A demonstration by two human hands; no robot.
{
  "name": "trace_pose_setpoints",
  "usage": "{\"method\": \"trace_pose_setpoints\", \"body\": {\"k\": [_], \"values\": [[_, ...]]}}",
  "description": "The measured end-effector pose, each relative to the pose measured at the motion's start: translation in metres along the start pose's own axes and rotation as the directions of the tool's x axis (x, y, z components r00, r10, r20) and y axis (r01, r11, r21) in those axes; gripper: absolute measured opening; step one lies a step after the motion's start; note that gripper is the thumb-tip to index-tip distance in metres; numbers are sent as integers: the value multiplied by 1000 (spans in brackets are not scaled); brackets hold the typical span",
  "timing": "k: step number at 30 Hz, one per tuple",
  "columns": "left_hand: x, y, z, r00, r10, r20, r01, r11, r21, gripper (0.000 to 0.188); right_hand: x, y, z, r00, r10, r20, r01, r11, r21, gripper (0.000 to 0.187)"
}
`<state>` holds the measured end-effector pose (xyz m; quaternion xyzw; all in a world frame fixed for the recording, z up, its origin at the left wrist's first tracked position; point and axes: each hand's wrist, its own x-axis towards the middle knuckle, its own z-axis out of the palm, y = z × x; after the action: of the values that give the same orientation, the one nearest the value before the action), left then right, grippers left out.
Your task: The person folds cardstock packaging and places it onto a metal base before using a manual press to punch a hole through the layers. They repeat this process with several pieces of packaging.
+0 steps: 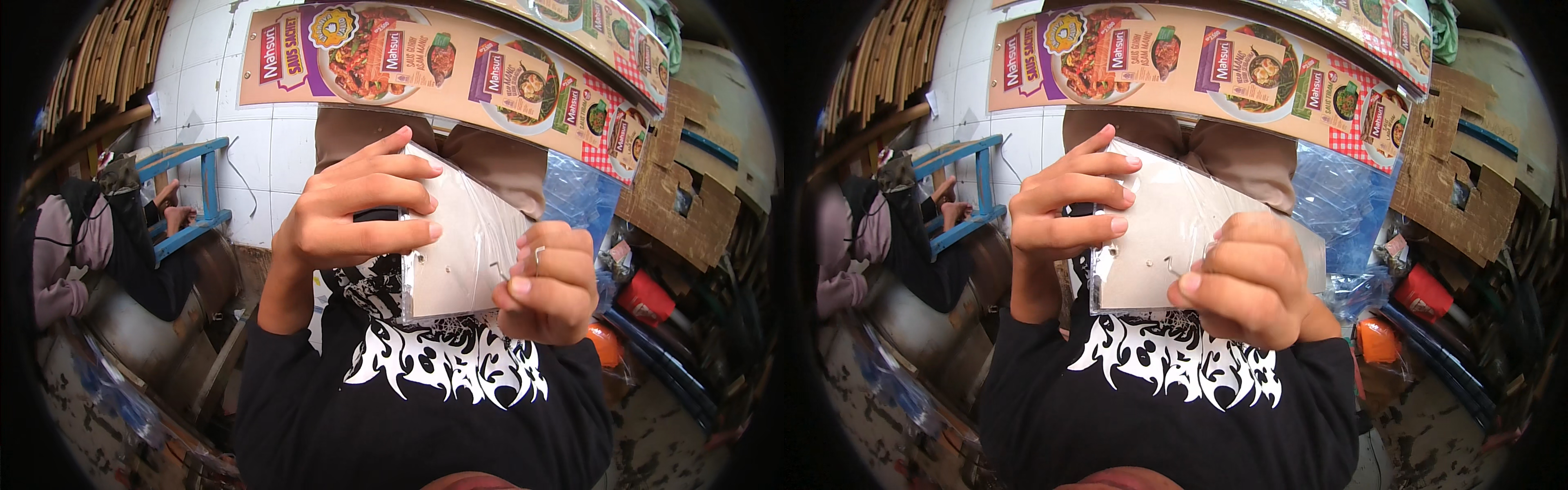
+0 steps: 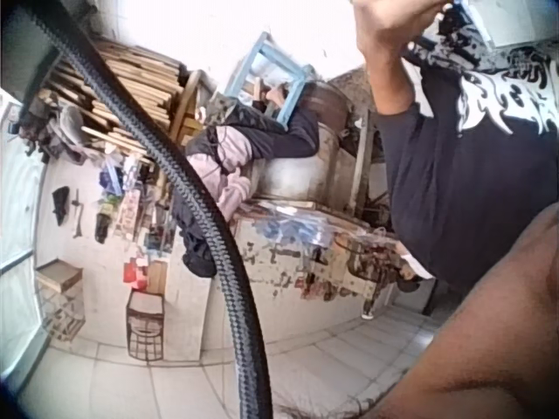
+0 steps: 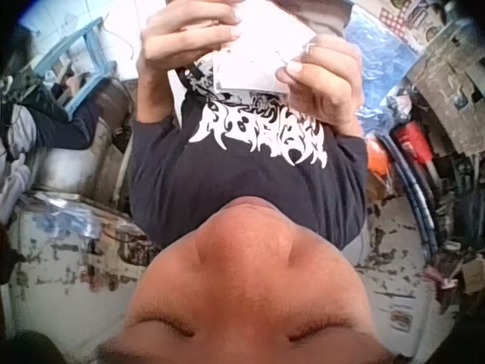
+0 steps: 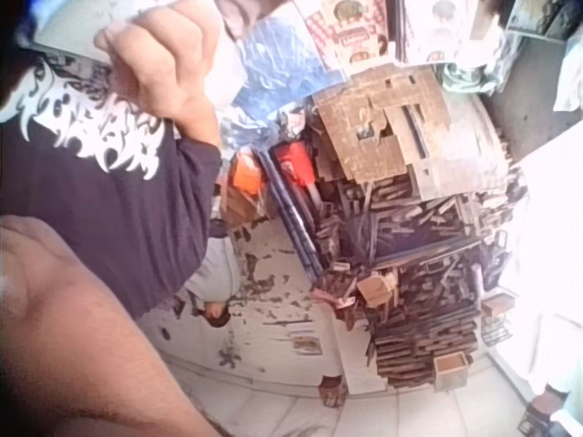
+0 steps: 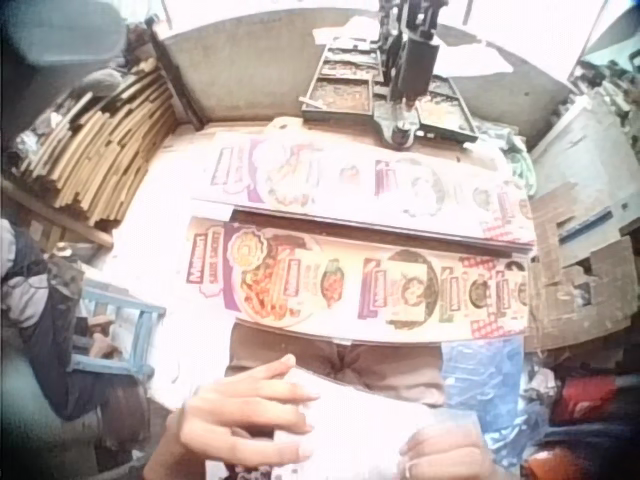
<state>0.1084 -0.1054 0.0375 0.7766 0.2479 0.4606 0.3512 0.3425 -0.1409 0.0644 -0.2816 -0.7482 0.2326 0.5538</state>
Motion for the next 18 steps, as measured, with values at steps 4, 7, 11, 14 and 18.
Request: {"method": "trace_pose_setpoints", "body": {"k": [4,7,11,14,18], "values": [[5,1,-6,994,20,105,-28,997,71,20,7,-2,-21,932,361,9,-361,932,17,25],[7,1,-8,989,58,136,-67,996,59,25,4,-1,-38,895,437,-92,-440,898,-16,22],[5,-6,1,994,-96,-45,88,986,-143,21,-2,3,-58,882,366,-298,-415,902,-121,22],[-1,0,5,796,-604,-44,566,767,-304,18,-9,7,-60,853,291,-434,-393,905,-166,22],[-2,-3,11,711,-696,-105,587,669,-457,24,-13,12,-40,809,353,-470,-428,902,-61,19]]}}
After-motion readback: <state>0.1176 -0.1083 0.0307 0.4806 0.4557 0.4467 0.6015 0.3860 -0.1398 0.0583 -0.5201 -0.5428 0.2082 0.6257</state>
